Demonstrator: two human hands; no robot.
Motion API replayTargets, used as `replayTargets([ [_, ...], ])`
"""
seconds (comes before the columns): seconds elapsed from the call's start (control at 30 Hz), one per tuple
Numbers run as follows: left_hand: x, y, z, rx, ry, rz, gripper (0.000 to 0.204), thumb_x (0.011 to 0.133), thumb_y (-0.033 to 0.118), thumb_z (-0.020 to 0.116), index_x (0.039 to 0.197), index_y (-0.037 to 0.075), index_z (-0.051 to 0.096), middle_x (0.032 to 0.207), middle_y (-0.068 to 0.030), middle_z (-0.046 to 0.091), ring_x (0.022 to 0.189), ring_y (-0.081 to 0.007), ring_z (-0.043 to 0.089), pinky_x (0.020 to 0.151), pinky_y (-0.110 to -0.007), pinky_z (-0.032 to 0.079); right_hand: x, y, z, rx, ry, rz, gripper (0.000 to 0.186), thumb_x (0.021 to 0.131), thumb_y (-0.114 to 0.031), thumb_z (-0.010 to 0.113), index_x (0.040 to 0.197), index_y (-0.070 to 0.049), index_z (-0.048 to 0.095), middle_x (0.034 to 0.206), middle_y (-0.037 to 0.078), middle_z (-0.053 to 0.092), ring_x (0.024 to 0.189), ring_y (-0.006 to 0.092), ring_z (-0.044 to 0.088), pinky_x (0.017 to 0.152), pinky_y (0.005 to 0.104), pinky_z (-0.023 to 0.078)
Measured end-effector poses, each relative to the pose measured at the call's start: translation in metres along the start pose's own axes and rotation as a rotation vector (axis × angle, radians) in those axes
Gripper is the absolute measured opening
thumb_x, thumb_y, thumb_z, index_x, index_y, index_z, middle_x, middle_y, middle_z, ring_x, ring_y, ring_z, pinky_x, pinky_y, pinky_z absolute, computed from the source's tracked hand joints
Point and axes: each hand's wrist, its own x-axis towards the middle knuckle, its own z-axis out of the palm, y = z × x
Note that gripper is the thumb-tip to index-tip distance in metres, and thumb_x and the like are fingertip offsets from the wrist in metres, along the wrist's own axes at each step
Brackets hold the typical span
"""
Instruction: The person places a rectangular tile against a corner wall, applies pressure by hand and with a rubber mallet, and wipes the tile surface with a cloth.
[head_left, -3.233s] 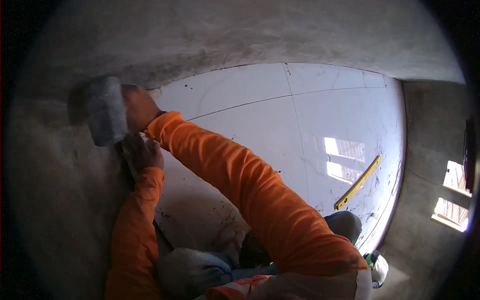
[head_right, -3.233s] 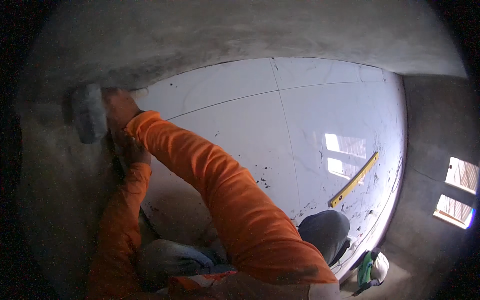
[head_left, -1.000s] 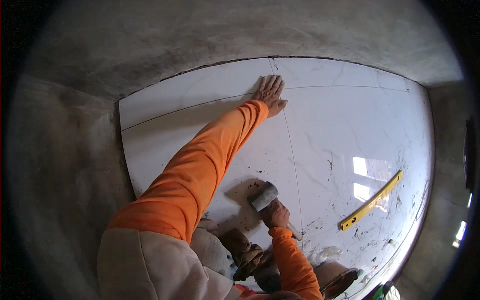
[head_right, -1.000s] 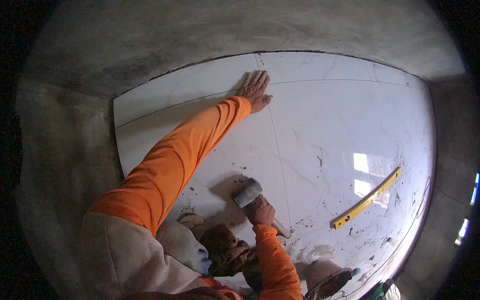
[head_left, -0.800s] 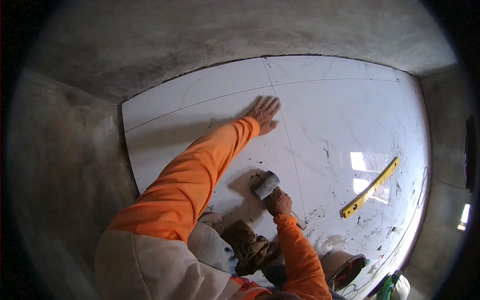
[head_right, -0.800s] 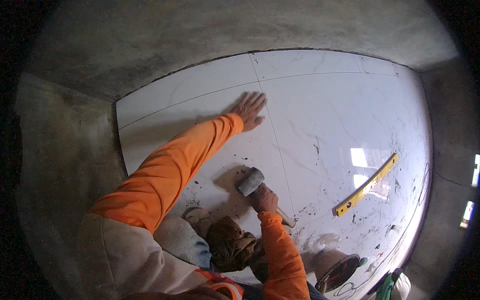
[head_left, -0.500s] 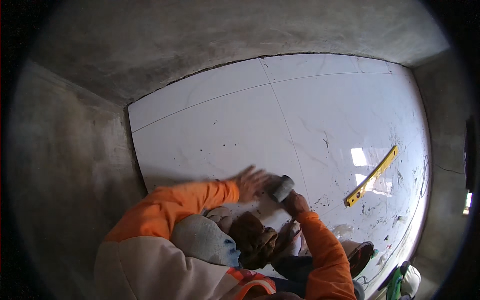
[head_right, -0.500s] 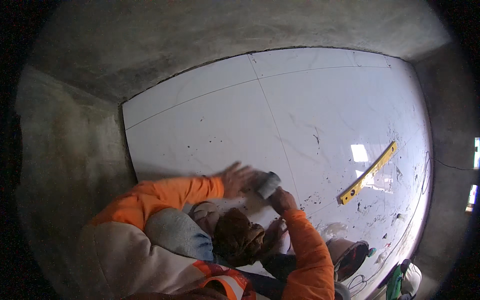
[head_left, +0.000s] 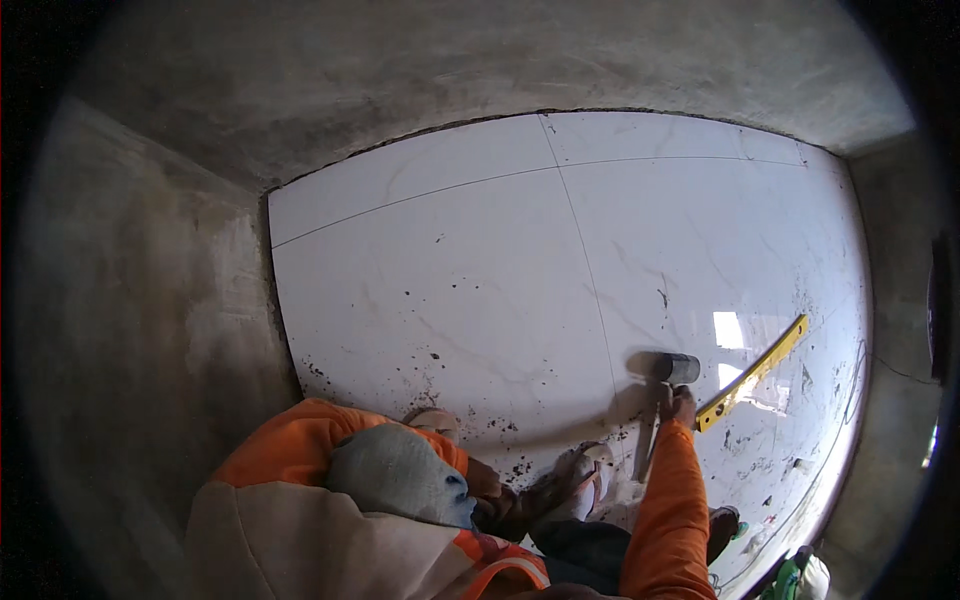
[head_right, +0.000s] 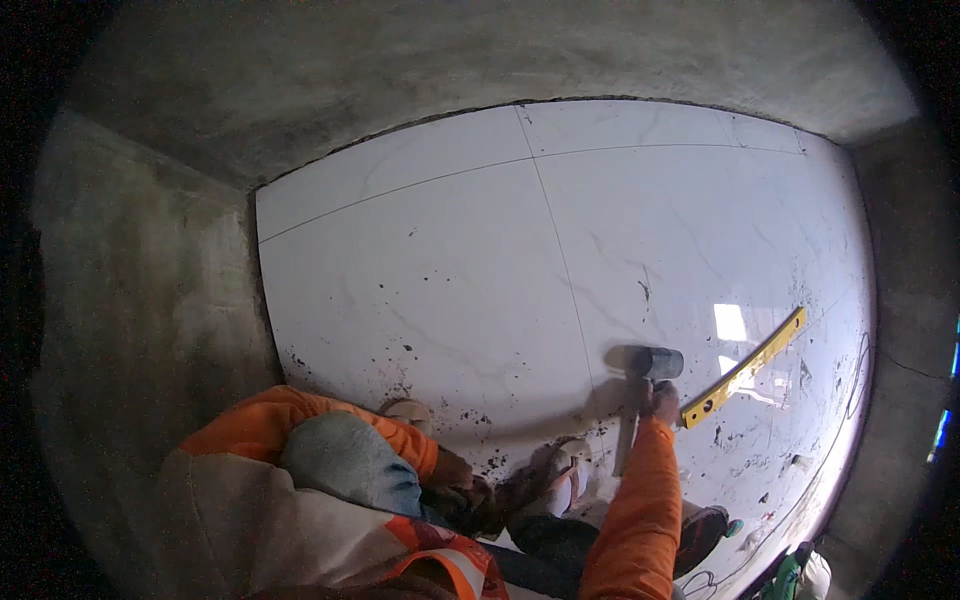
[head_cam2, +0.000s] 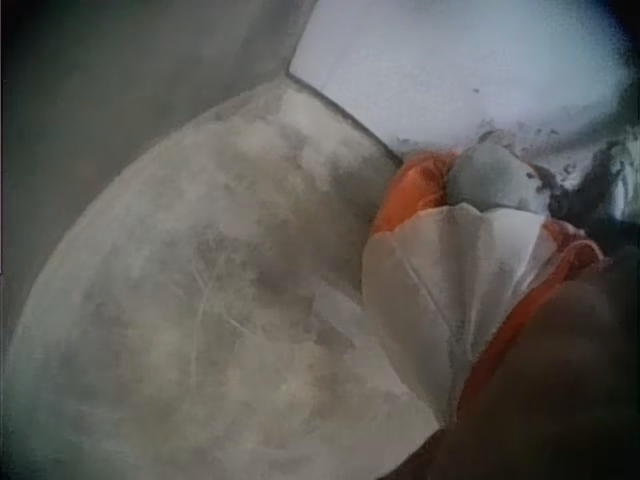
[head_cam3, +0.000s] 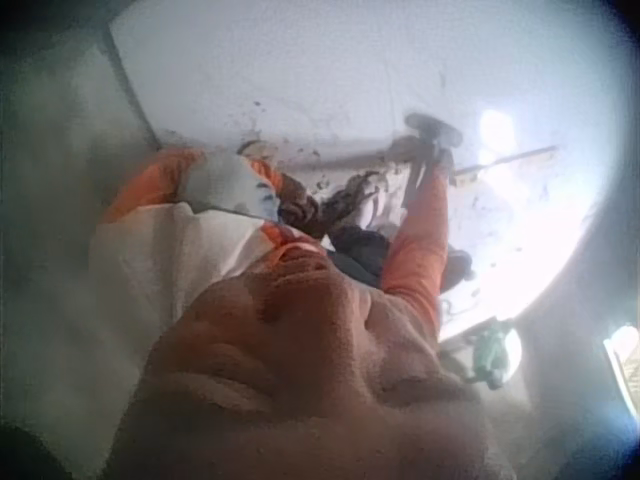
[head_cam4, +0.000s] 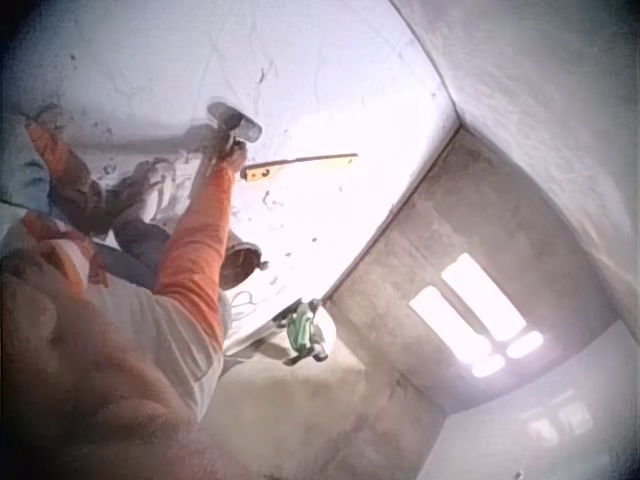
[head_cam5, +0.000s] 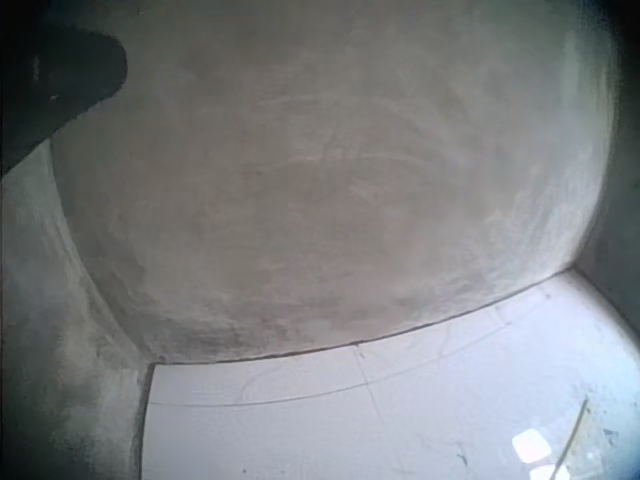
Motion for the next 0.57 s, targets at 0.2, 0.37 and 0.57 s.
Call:
replayTargets([
  [0.2, 0.020, -0.001, -0.013, -0.331, 0.037, -0.032, 0.067, 0.079, 0.027, 0.064, 0.135, 0.006, 0.035, 0.120, -0.0108, 0.052, 0.108, -0.0285, 0.051, 0.093, -0.041, 0.039, 0.057, 0.130, -0.051, -0.456, 0.515, 0.060, 0.050, 0.082, -0.053, 0.052, 0.097, -0.005, 0.059, 0.092, 0.020, 0.059, 0.095, 0.0349, 0.055, 0.081, 0.0440, 0.046],
  [0.37, 0.003, -0.001, -0.025, -0.683, 0.184, -0.084, 0.065, 0.077, 0.016, 0.067, 0.133, 0.005, 0.037, 0.109, -0.0109, 0.058, 0.097, -0.0282, 0.056, 0.084, -0.036, 0.046, 0.096, 0.106, -0.033, -0.192, 0.162, 0.740, 0.070, 0.078, -0.062, 0.053, 0.119, -0.006, 0.049, 0.110, 0.022, 0.056, 0.103, 0.0406, 0.054, 0.085, 0.0479, 0.046],
  [0.57, -0.014, -0.041, -0.099, -0.993, 0.911, 0.094, 0.055, 0.088, 0.030, 0.057, 0.129, -0.003, 0.041, 0.084, -0.0047, 0.063, 0.076, -0.0100, 0.058, 0.075, -0.028, 0.047, 0.123, 0.171, -0.046, 0.817, 0.139, 0.816, 0.051, 0.076, -0.042, 0.069, 0.093, 0.006, 0.060, 0.074, 0.011, 0.061, 0.064, 0.0238, 0.056, 0.057, 0.0412, 0.046],
])
